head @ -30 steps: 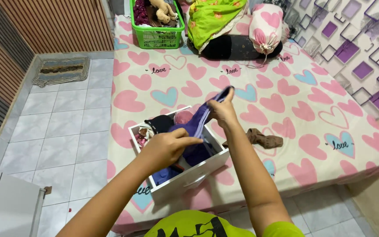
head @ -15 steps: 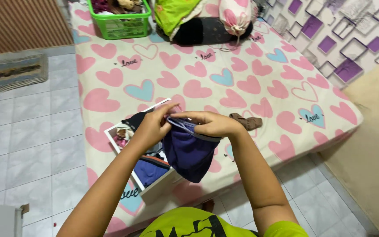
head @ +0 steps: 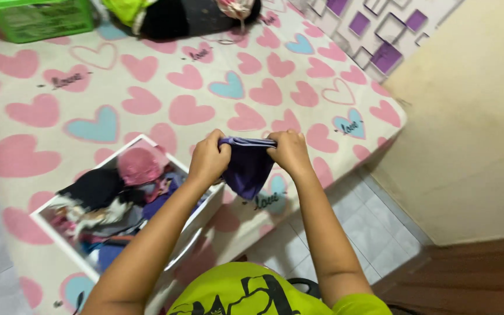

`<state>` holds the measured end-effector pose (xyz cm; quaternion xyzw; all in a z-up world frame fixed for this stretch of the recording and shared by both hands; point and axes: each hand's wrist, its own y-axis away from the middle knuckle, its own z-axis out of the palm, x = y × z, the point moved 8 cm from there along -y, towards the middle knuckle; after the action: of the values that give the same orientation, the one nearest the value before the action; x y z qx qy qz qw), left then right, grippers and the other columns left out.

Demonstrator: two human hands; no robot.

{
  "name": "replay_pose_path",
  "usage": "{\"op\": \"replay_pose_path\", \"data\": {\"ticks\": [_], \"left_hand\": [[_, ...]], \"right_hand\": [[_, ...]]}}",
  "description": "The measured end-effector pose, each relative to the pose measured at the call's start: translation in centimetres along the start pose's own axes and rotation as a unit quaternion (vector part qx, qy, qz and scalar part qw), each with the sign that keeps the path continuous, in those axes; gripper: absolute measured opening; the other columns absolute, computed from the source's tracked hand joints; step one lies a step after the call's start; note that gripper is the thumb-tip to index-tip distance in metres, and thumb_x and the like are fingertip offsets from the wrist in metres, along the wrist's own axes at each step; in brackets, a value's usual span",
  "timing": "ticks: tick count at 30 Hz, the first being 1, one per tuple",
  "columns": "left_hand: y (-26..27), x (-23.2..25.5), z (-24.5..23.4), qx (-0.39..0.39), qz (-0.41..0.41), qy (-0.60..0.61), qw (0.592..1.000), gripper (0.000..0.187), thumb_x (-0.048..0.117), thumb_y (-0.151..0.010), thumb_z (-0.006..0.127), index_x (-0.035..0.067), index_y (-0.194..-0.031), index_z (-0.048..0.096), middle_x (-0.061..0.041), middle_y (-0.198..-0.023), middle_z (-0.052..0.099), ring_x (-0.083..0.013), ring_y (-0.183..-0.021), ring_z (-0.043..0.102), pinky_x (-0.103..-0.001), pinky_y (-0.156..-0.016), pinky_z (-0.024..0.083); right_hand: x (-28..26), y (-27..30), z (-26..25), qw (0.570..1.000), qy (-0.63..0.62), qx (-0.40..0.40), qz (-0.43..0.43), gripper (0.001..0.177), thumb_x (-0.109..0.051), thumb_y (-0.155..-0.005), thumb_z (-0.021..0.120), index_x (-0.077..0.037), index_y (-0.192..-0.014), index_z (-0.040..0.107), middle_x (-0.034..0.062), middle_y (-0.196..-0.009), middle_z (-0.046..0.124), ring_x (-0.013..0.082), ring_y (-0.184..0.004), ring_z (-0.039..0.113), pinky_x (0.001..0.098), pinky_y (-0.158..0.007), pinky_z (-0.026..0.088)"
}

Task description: The person opens a wardrobe, moves items on a shelf, then pulls out a drawer full of clothes. They remove the clothes, fold them one by one on the bed, and place the folded items back into the drawer.

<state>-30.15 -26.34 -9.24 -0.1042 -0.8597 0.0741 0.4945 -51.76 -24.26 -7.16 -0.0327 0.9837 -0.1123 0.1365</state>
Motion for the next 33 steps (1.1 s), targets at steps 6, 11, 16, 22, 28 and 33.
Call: {"op": "replay_pose_path", "data": {"ticks": [6, 11, 16, 22, 28, 33], "left_hand": [[0.6, -2.8, 10.4, -0.071, 0.025, -0.064, 0.995, 0.025, 0.025, -0.087, 0.061, 0.007, -0.105, 0.065, -0.024, -0.096, 0.071, -0.0450, -0.090, 0.067, -0.055, -0.076, 0.052], [10.6, -15.3, 21.8, -0.287, -0.144, -0.125, 0.939, 0.028, 0.027, -0.089, 0.061, 0.011, -0.111, 0.063, -0.021, -0.104, 0.071, -0.0417, -0.098, 0.067, -0.054, -0.085, 0.052], [13.1, -22.3, 25.9, -0.303, -0.279, -0.052, 0.910, 0.024, 0.021, -0.086, 0.063, 0.005, -0.103, 0.066, -0.022, -0.093, 0.074, -0.0372, -0.090, 0.075, -0.047, -0.086, 0.057], [6.2, -23.4, 26.8, -0.186, -0.344, 0.032, 0.920, 0.039, 0.021, -0.082, 0.063, 0.001, -0.116, 0.061, -0.027, -0.093, 0.073, -0.0411, -0.089, 0.074, -0.050, -0.083, 0.057], [4.1, -26.6, 28.8, -0.203, -0.259, -0.142, 0.933, 0.062, 0.032, -0.080, 0.076, 0.002, -0.131, 0.058, -0.030, -0.122, 0.061, -0.0427, -0.111, 0.062, -0.046, -0.096, 0.051], [4.9, -27.1, 28.2, -0.280, -0.300, -0.158, 0.898, 0.057, 0.036, -0.085, 0.067, 0.007, -0.134, 0.062, -0.023, -0.125, 0.069, -0.0370, -0.120, 0.065, -0.042, -0.106, 0.051]], "right_hand": [[16.1, 1.2, 9.1, 0.950, -0.226, -0.181, 0.116, 0.021, -0.019, -0.072, 0.079, -0.006, -0.088, 0.078, 0.0130, -0.076, 0.076, 0.0227, -0.072, 0.070, 0.0380, -0.070, 0.056], [24.5, 8.1, 26.5, 0.856, -0.056, -0.497, 0.127, 0.035, -0.031, -0.072, 0.091, -0.009, -0.097, 0.083, 0.0066, -0.083, 0.075, 0.0174, -0.071, 0.066, 0.0318, -0.071, 0.052], [27.1, 11.6, 34.8, 0.805, -0.255, -0.501, 0.189, 0.030, -0.030, -0.074, 0.087, -0.011, -0.096, 0.081, 0.0045, -0.076, 0.070, 0.0159, -0.069, 0.062, 0.0296, -0.065, 0.051], [30.7, 7.1, 37.2, 0.757, -0.491, -0.344, 0.259, 0.035, -0.024, -0.075, 0.085, 0.000, -0.099, 0.077, 0.0039, -0.083, 0.074, 0.0150, -0.075, 0.066, 0.0309, -0.072, 0.053], [30.4, -1.6, 34.8, 0.938, -0.248, -0.136, 0.200, 0.055, -0.023, -0.077, 0.082, -0.002, -0.125, 0.064, 0.0209, -0.116, 0.070, 0.0349, -0.107, 0.068, 0.0417, -0.090, 0.054], [21.4, -8.5, 28.3, 0.997, -0.002, 0.068, 0.028, 0.056, -0.033, -0.053, 0.085, -0.011, -0.104, 0.075, 0.0239, -0.114, 0.076, 0.0439, -0.108, 0.069, 0.0500, -0.092, 0.054]]}}
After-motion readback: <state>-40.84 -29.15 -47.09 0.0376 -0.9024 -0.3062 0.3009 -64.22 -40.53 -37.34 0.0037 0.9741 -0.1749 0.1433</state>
